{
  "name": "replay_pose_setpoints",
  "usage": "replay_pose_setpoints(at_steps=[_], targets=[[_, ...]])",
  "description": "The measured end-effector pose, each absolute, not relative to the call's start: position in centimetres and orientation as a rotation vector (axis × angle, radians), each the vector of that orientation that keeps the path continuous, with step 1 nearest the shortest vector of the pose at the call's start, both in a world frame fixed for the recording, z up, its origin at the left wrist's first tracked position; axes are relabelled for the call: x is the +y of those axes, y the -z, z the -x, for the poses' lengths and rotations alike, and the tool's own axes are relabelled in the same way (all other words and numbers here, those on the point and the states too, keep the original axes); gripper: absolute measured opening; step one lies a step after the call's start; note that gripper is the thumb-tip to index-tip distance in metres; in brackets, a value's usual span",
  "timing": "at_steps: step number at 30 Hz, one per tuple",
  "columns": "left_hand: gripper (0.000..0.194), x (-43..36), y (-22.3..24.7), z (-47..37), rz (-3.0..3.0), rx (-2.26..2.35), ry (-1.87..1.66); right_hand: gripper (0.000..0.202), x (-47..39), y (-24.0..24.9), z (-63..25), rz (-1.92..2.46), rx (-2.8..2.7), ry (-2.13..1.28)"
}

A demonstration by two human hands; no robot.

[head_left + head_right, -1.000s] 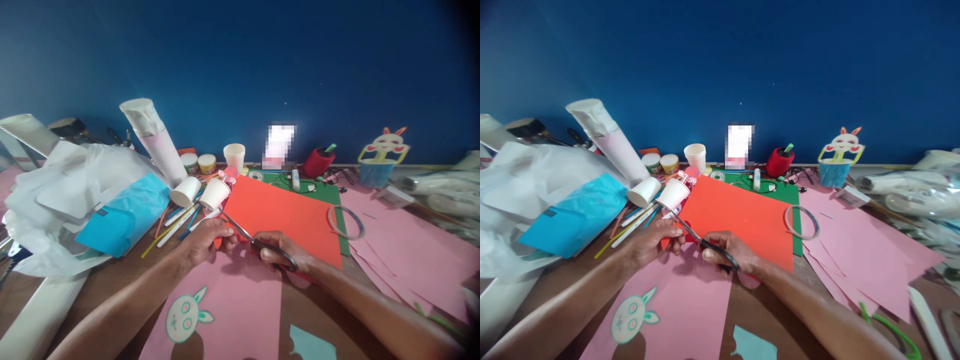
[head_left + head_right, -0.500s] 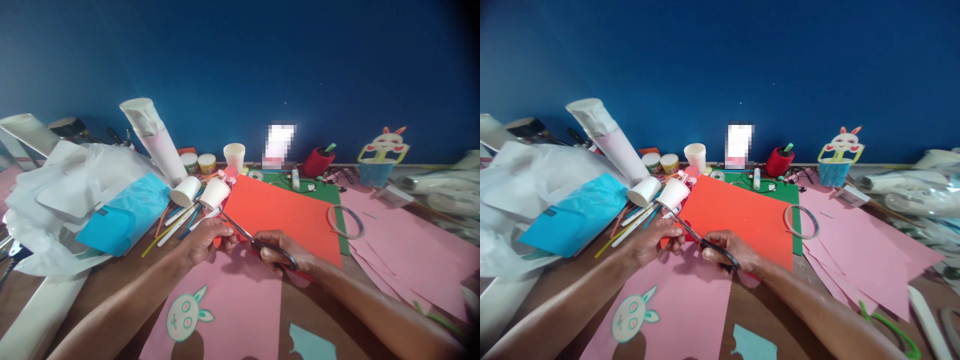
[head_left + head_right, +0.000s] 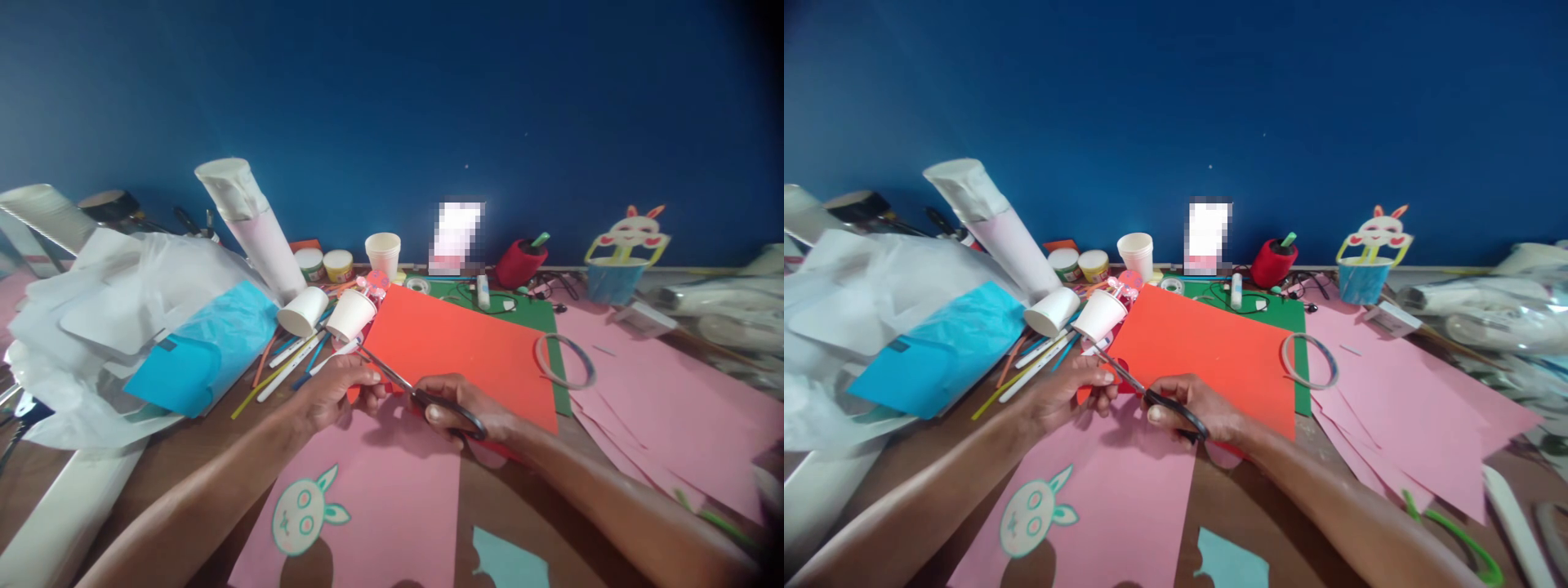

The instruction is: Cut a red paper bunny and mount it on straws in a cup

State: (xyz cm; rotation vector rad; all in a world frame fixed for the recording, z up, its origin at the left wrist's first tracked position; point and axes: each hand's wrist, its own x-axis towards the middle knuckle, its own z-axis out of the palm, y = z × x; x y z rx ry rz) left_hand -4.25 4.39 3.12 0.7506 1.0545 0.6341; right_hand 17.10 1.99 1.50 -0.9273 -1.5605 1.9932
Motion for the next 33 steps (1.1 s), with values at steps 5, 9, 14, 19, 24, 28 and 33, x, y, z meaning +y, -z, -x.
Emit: replay_pose_setpoints(at_steps=[5,9,14,19,24,28,33], targets=[[0.004,4.4,-3.3,4.2,-0.754,1.062,-0.639,0.041,2.0,-1.6,-17.1,0.96,-1.547,-1.992],[0.004,4.5,-3.2,4.2,-0.751,1.054,-0.631,0.043,2.0,-1.6,-17.0,0.948,-1.549,-1.999],[0.003,4.5,-3.1,4.3,-0.746,1.048,-0.631,0.043,2.0,-1.4,-17.1,0.943,-1.529,-2.016],[0.004,4.5,-3.2,4.2,-0.745,1.05,-0.628,0.041,2.1,-1.1,-17.3,0.939,-1.534,-2.015],[0.005,4.5,-3.3,4.1,-0.745,1.062,-0.629,0.041,2.2,-1.3,-17.3,0.941,-1.496,-2.038],[0.005,4.4,-3.2,4.2,-0.767,1.049,-0.625,0.042,2.4,-1.6,-17.5,0.977,-1.521,-2.036],[0.007,4.6,-2.8,4.4,-0.762,1.024,-0.608,0.042,3.2,-2.0,-18.1,1.204,-1.783,-1.751]])
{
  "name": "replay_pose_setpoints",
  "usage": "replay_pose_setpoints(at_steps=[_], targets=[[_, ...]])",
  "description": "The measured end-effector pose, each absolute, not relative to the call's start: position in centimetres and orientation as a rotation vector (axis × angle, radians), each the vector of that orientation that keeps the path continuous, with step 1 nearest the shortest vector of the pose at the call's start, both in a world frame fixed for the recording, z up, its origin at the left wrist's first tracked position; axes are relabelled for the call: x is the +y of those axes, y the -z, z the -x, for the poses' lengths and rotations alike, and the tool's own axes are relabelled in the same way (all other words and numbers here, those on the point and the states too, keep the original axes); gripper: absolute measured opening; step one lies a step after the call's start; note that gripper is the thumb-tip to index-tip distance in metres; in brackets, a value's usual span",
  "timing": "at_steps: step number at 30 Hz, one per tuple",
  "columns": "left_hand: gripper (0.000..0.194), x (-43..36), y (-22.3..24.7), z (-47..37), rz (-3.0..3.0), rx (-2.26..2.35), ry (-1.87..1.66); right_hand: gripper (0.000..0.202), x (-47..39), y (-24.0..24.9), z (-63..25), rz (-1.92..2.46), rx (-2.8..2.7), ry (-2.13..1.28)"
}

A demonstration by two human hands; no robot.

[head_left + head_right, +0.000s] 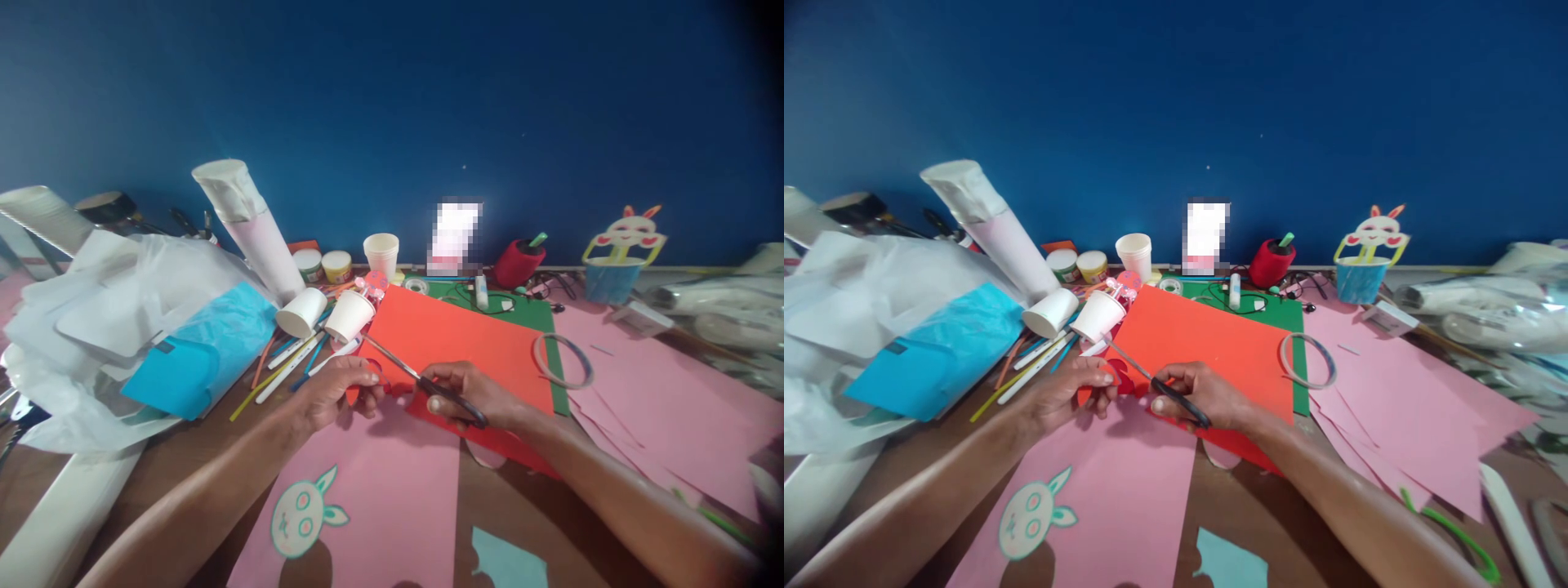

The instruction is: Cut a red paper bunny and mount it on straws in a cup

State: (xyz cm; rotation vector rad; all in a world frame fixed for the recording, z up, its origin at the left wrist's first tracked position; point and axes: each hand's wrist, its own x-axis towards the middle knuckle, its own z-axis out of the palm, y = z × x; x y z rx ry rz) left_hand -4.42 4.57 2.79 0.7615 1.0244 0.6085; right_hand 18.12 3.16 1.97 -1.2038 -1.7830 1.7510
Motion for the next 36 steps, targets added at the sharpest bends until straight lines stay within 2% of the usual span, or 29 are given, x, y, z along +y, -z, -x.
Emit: replay_pose_setpoints(at_steps=[5,9,14,19,23,28,36], targets=[[0.009,4.7,-2.5,4.4,-0.688,1.006,-0.661,0.031,3.9,-2.5,-18.9,1.637,-2.211,-0.644],[0.006,4.8,-2.5,4.3,-0.64,1.007,-0.699,0.029,4.3,-2.6,-19.5,1.802,-2.357,-0.256],[0.008,4.9,-2.5,4.1,-0.591,1.049,-0.755,0.029,4.7,-2.5,-19.9,1.967,-2.447,-0.137],[0.014,4.6,-2.2,4.0,-0.741,1.086,-0.752,0.038,4.8,-3.6,-20.5,1.902,-2.494,-0.395],[0.016,4.4,-1.9,3.9,-0.795,1.079,-0.732,0.032,5.0,-4.5,-20.7,1.913,-2.474,-0.493],[0.015,4.3,-2.1,3.9,-0.891,1.112,-0.705,0.022,5.3,-3.7,-20.9,1.897,-2.489,-0.435],[0.02,4.4,-2.1,3.8,-0.904,1.144,-0.714,0.024,5.8,-1.3,-21.0,1.952,-2.472,-0.158]])
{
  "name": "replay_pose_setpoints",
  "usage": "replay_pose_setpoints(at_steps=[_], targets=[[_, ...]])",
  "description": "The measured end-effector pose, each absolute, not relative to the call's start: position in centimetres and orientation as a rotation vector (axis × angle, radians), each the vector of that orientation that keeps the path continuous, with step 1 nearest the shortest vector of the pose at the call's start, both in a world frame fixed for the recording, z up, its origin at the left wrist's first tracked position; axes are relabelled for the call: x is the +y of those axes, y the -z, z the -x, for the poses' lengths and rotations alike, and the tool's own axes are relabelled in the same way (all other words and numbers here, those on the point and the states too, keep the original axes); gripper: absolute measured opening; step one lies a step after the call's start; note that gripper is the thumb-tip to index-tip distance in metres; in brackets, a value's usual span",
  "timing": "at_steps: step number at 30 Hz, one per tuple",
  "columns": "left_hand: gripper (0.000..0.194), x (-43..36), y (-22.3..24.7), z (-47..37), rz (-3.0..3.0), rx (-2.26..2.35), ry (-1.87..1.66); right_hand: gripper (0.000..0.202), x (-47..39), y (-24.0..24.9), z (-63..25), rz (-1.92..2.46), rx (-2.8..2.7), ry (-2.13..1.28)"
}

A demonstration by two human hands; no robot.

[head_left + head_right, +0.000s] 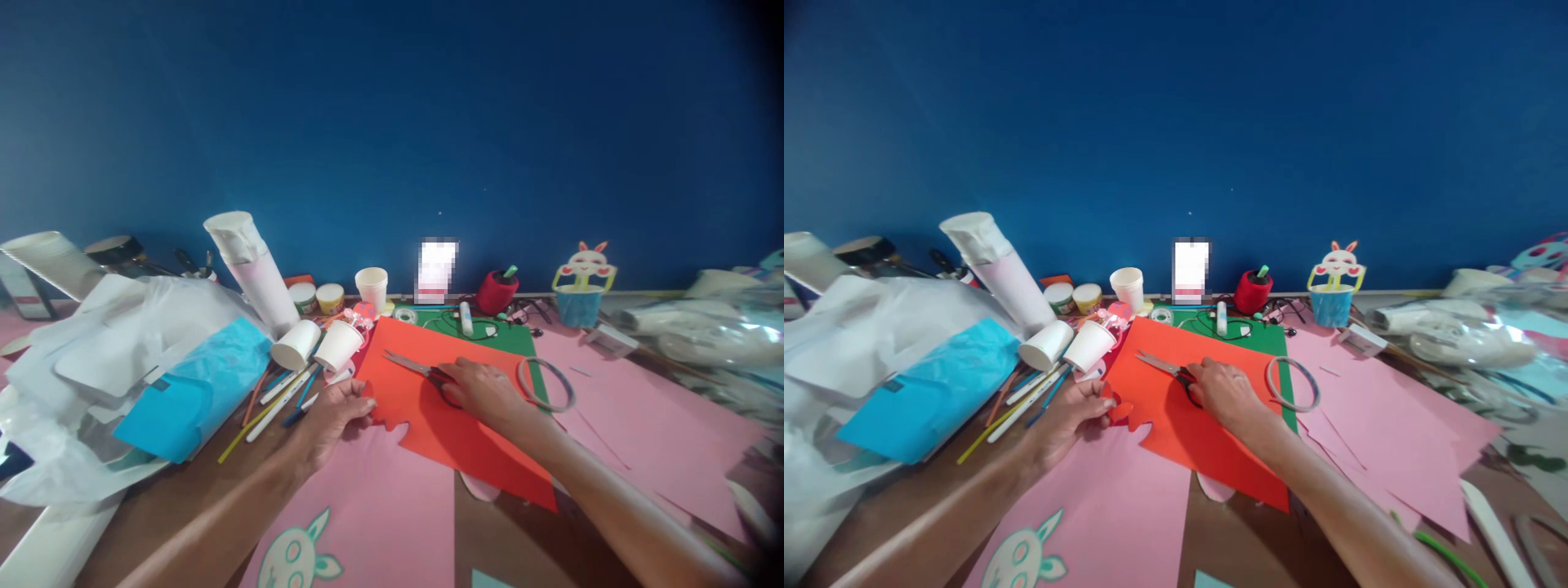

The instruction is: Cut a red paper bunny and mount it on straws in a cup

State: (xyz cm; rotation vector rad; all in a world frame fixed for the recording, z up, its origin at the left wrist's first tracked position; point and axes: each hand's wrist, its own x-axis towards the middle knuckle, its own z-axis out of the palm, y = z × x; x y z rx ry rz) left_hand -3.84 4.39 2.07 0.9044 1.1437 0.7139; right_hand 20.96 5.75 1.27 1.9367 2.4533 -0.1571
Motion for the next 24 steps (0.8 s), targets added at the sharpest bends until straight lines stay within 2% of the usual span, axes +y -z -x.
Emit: replay_pose_setpoints(at_steps=[7,11,13,18,21,24], targets=[[0.019,4.2,-1.5,3.7,-0.911,1.083,-0.719,0.017,5.7,-1.5,-20.9,-1.94,2.495,0.145],[0.021,4.1,-1.0,3.3,-0.886,1.101,-0.789,0.022,5.1,-2.9,-20.2,-2.001,2.651,0.237],[0.022,3.9,-0.7,3.0,-0.882,1.11,-0.818,0.025,4.5,-3.4,-19.4,-2.079,2.746,0.45],[0.021,3.1,-0.4,2.2,-0.908,1.074,-0.841,0.024,3.1,-3.2,-17.2,-2.053,2.74,1.364],[0.021,2.8,-0.5,1.9,-0.931,1.078,-0.838,0.018,2.6,-2.6,-16.3,-2.012,2.69,1.611],[0.021,2.6,-0.7,1.7,-0.979,1.107,-0.816,0.015,2.5,-2.0,-16.0,-1.995,2.706,1.715]])
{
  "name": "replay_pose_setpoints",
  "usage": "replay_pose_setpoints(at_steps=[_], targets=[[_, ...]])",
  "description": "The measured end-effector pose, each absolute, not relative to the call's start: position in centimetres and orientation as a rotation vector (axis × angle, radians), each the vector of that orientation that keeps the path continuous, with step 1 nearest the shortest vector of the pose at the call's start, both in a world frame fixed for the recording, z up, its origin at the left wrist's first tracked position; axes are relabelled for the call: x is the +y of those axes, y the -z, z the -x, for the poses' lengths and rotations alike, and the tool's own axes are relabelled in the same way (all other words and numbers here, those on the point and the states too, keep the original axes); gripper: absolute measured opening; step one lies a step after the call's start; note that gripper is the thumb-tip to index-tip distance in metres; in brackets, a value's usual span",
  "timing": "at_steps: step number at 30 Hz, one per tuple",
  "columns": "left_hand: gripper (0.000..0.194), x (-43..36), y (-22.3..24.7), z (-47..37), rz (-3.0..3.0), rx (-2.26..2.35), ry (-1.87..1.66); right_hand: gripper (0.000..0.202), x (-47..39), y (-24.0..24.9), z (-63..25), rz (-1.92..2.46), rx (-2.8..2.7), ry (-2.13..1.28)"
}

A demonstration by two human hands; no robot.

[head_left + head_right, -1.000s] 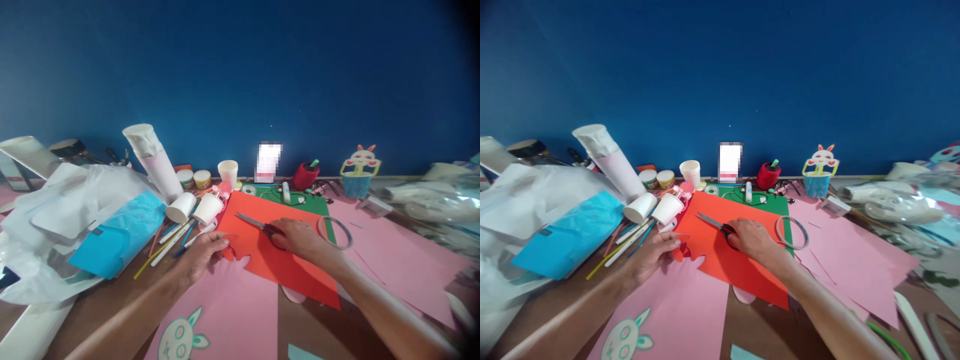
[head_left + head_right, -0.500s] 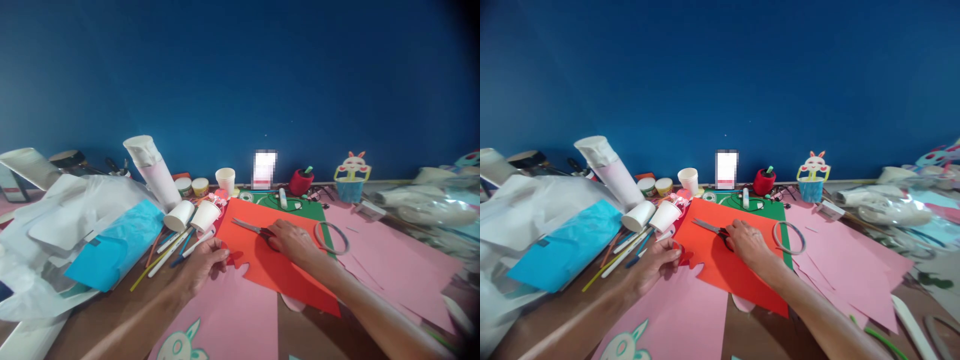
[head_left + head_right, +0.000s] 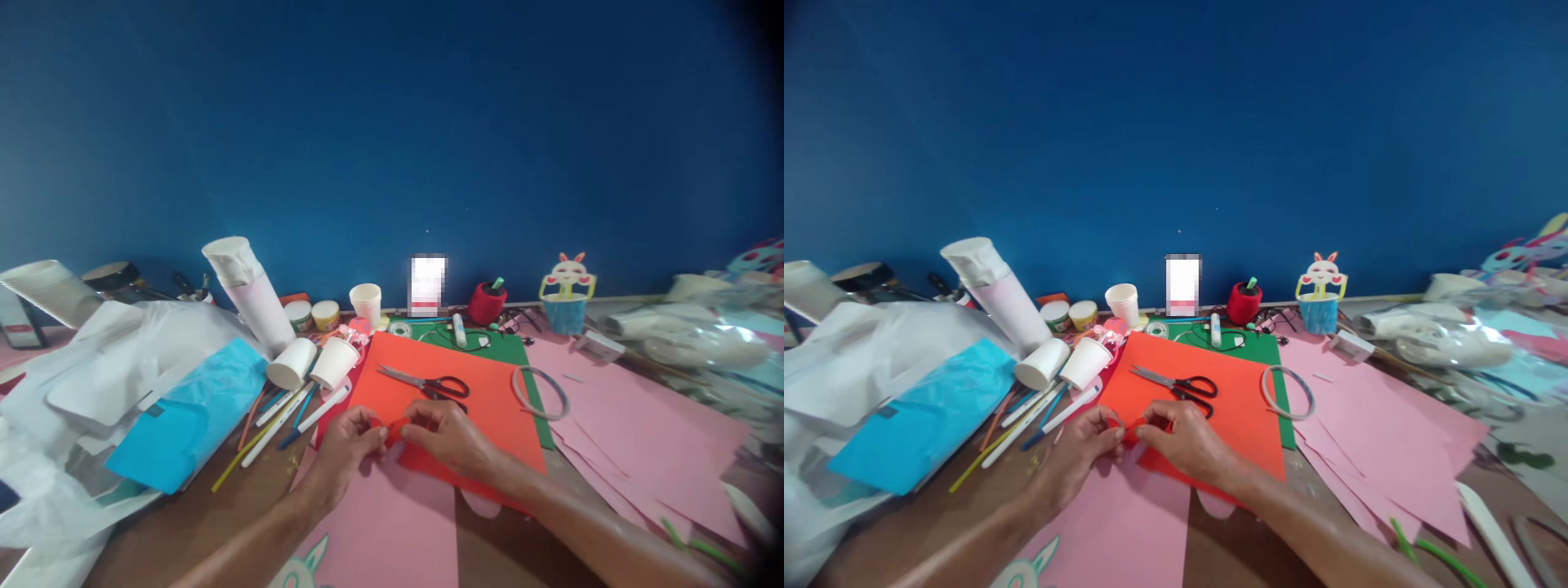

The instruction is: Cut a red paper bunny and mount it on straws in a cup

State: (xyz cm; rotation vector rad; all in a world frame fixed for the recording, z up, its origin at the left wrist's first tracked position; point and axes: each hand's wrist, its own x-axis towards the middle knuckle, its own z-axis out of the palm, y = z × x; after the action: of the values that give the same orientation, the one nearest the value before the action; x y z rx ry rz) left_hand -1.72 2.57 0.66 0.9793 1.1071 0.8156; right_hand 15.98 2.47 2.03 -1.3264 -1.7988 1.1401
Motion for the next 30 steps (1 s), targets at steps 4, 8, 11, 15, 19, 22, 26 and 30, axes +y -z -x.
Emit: replay_pose_setpoints(at_steps=[4,8,11,15,19,22,26,30], targets=[[0.02,2.8,-0.8,2.2,-1.104,1.108,-0.737,0.017,2.9,-1.0,-16.0,1.287,-1.731,-1.194],[0.018,4.2,-1.0,3.9,-1.642,1.283,-0.99,0.017,3.6,0.2,-16.2,1.266,-1.623,-1.24],[0.025,5.8,-1.1,5.6,-2.077,1.409,-1.329,0.018,3.9,0.8,-16.3,1.224,-1.547,-1.287],[0.046,7.6,-1.0,7.0,-2.319,1.62,-1.35,0.019,4.0,1.2,-16.3,1.2,-1.507,-1.31],[0.06,8.2,-0.9,7.5,-2.419,1.751,-1.161,0.018,3.9,1.5,-16.2,1.176,-1.509,-1.33],[0.064,8.2,-1.0,7.4,-2.447,1.819,-1.016,0.017,3.8,1.4,-16.1,1.166,-1.509,-1.342],[0.065,8.3,-1.3,7.0,-2.488,1.867,-0.892,0.016,3.7,1.3,-16.0,1.163,-1.509,-1.351],[0.064,8.7,-0.9,6.7,-2.499,1.929,-0.798,0.019,3.6,1.5,-16.0,1.149,-1.505,-1.355]])
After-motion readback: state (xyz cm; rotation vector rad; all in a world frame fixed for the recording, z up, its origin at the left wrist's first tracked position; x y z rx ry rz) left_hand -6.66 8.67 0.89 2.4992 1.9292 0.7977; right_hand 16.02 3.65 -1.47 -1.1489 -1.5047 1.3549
